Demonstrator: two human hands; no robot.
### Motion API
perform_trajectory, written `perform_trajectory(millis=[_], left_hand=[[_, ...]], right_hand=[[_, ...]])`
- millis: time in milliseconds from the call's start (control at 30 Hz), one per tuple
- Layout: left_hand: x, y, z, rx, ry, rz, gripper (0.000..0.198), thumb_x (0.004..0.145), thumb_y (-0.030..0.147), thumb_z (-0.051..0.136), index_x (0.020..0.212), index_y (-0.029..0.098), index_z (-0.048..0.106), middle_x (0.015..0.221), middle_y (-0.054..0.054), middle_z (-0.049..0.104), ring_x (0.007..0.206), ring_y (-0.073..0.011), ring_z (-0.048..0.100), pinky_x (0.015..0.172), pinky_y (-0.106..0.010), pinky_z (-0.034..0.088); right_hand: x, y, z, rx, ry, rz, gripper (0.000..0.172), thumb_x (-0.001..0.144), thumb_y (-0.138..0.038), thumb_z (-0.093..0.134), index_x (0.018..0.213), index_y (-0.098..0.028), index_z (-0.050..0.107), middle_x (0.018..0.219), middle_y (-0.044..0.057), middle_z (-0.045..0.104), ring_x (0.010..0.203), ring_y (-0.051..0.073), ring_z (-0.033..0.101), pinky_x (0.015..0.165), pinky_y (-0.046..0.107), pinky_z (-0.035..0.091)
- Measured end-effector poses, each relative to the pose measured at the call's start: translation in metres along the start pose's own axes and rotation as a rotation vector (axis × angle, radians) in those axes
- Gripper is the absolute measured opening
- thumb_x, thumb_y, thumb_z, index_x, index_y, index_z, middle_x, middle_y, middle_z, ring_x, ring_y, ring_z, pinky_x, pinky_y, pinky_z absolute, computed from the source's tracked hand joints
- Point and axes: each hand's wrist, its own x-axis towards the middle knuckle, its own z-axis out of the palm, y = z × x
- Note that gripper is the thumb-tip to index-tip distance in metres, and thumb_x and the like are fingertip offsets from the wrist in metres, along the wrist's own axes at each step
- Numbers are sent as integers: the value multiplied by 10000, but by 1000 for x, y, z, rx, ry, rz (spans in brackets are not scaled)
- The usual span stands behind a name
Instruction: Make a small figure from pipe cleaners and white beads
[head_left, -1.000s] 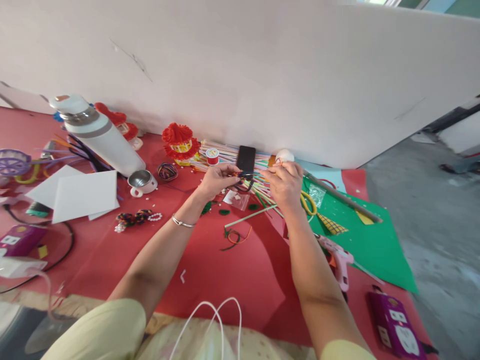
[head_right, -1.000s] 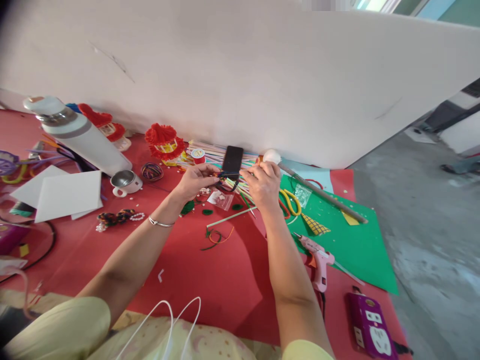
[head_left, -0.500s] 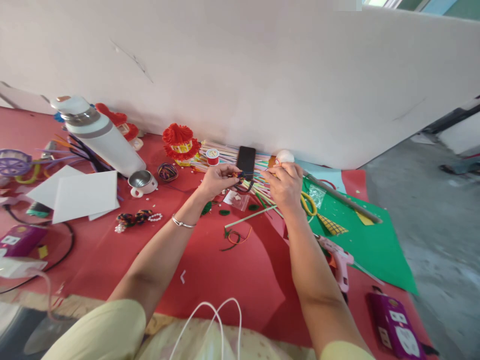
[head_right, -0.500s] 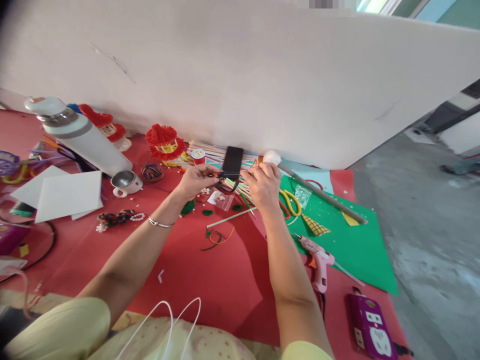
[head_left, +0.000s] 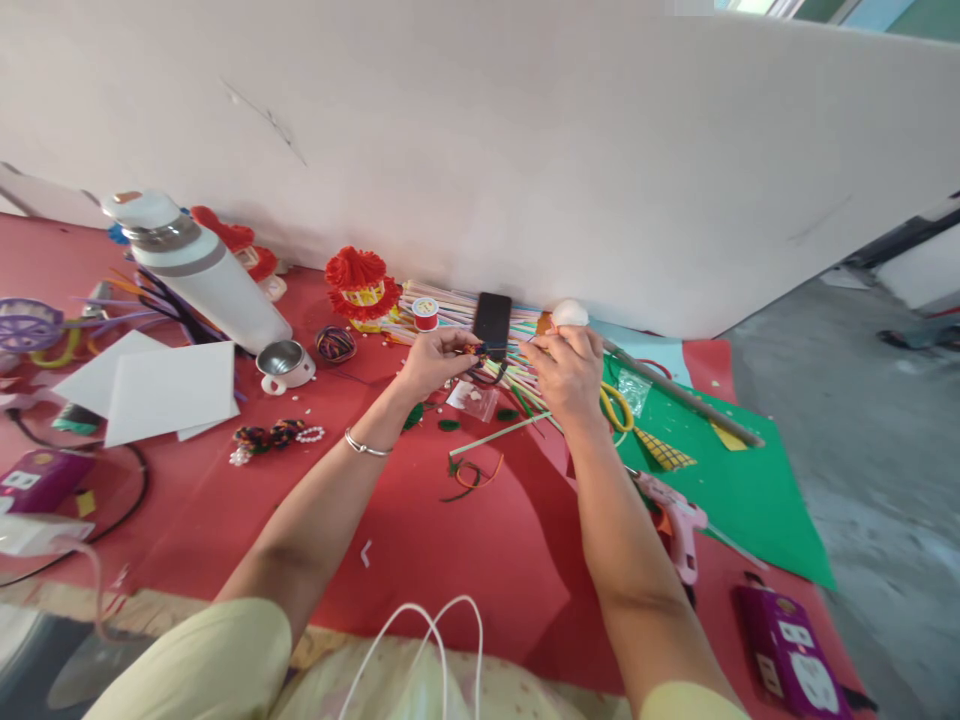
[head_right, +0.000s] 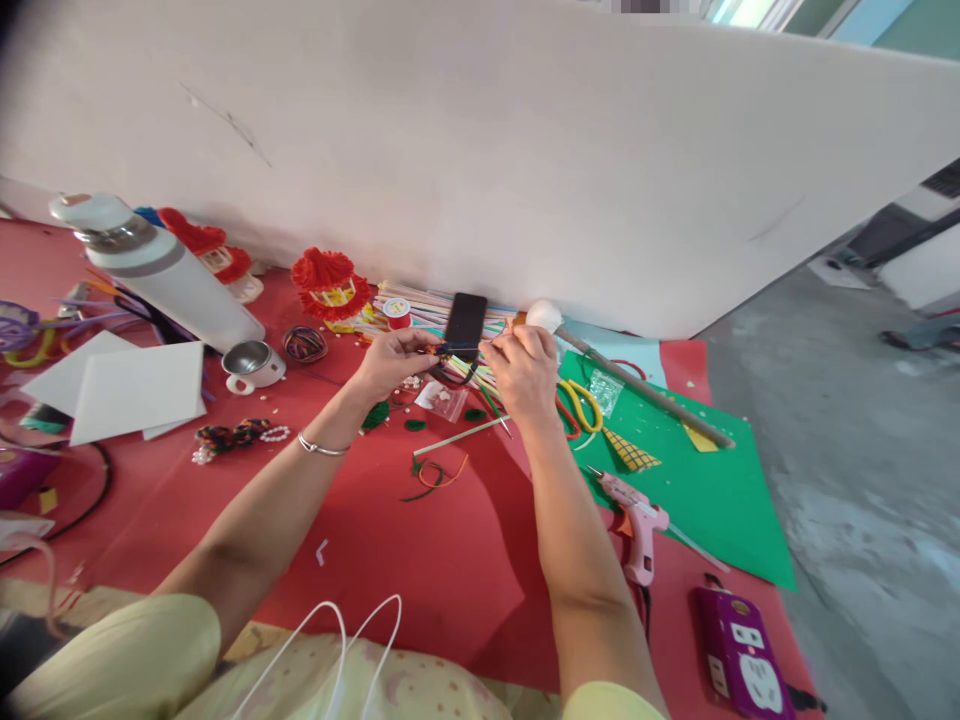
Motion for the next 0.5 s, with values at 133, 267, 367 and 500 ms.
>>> perform_trajectory(millis=[133,267,367,500], left_hand=[[0,1,0,65,-3,15,366,629,253,856,950,120,741,828,-41,745,637,-123,673,536,-205,543],[-1,0,0,164,-9,39,322,644,245,839,937,128,771,844,-42,754,626,-116,662,535,-200,523],[-1,-1,0,207,-19,67,289,644,237,835,912,137,796,839,-37,757,644,-118,665,566,-206,529],[-2,-3,-1,127,-50,24,332,659,269,852,960,135,807,815,-43,766,642,-129,674,573,-218,536]], right_hand=[[-1,-2,1,-11,-29,-14,260,1036,-202,569,1109,-332,782,1033,20,756,1164,248,563,1088,457,388],[0,-7,3,8,-55,-17,262,1044,-198,558,1113,-325,777,1023,25,751,1183,242,543,1098,448,371],[0,-11,4,17,-67,-30,251,1043,-205,566,1076,-321,787,1017,19,752,1188,234,542,1095,430,371],[-1,-9,6,26,-64,11,246,1009,-191,615,1049,-331,812,1069,25,750,1196,254,537,1066,430,387]])
